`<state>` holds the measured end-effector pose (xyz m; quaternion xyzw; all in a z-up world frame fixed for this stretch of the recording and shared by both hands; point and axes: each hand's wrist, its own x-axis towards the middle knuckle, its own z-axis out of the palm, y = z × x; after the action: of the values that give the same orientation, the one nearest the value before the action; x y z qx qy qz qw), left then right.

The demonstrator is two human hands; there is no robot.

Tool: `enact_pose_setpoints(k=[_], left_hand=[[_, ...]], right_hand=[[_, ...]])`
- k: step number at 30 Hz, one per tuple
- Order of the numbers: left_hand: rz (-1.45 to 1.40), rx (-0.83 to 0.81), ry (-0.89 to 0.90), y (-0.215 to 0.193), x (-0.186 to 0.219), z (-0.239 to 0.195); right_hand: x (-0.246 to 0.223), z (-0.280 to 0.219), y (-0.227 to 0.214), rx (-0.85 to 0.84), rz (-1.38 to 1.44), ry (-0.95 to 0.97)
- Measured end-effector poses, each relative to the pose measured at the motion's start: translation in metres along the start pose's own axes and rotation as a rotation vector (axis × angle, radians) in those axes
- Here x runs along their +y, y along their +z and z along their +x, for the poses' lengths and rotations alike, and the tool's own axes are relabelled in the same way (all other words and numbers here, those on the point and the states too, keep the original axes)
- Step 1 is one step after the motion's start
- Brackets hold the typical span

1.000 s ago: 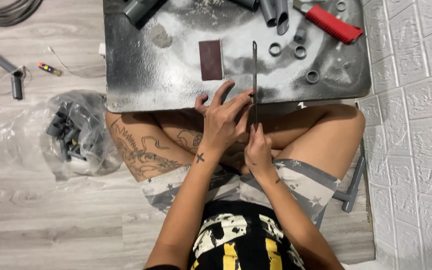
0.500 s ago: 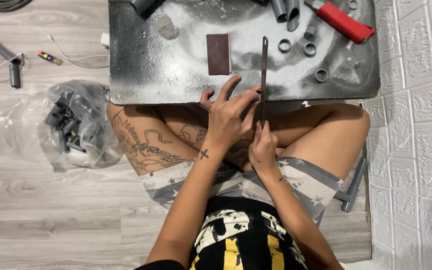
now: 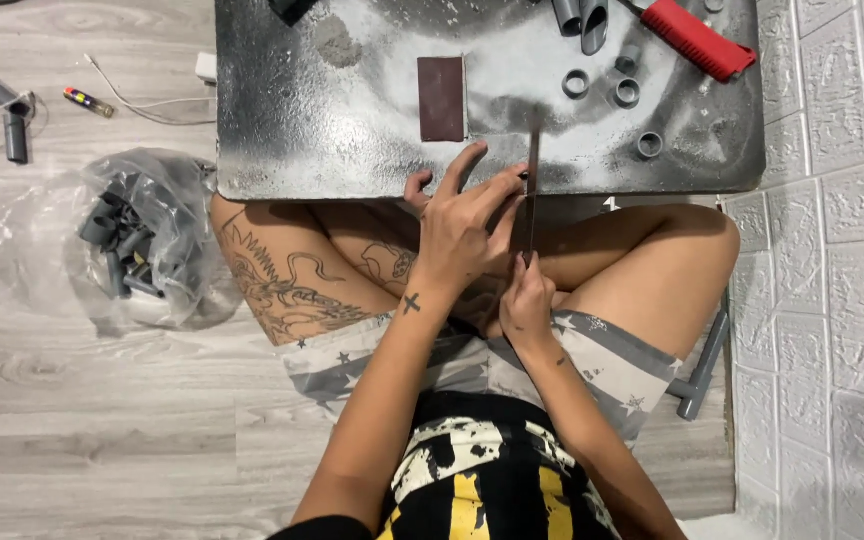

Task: The person sits cross-legged on the floor and uses a metal file to smooth the edges of small grey plastic rings. They hold the ring in one hand and file it against a sanding block on a small table, then inspect the ring before repeating the process.

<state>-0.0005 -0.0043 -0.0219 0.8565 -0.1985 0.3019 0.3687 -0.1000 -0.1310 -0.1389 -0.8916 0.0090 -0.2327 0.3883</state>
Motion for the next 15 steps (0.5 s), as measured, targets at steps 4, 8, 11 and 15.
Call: enact_pose_setpoints(k=[4,8,11,15], left_hand=[[0.021,0.022,0.005,0.001,0.0,0.005],[-0.004,0.026,0.005,0.001,-0.001,0.003],[-0.038,0.033,0.003,-0.004,-0.002,0.007],[-0.05,0.02,-0.005,-0.008,0.002,0.008]], right_hand=[[0.015,-0.012,0.001,0.011,-0.046,-0.015],[-0.016,-0.011,-0.016,-0.036,-0.03,0.042],[-0.037,0.0,-0.02,-0.058,-0.005,0.039],[-0.011,-0.011,-0.006,-0.04,0.017,0.054]])
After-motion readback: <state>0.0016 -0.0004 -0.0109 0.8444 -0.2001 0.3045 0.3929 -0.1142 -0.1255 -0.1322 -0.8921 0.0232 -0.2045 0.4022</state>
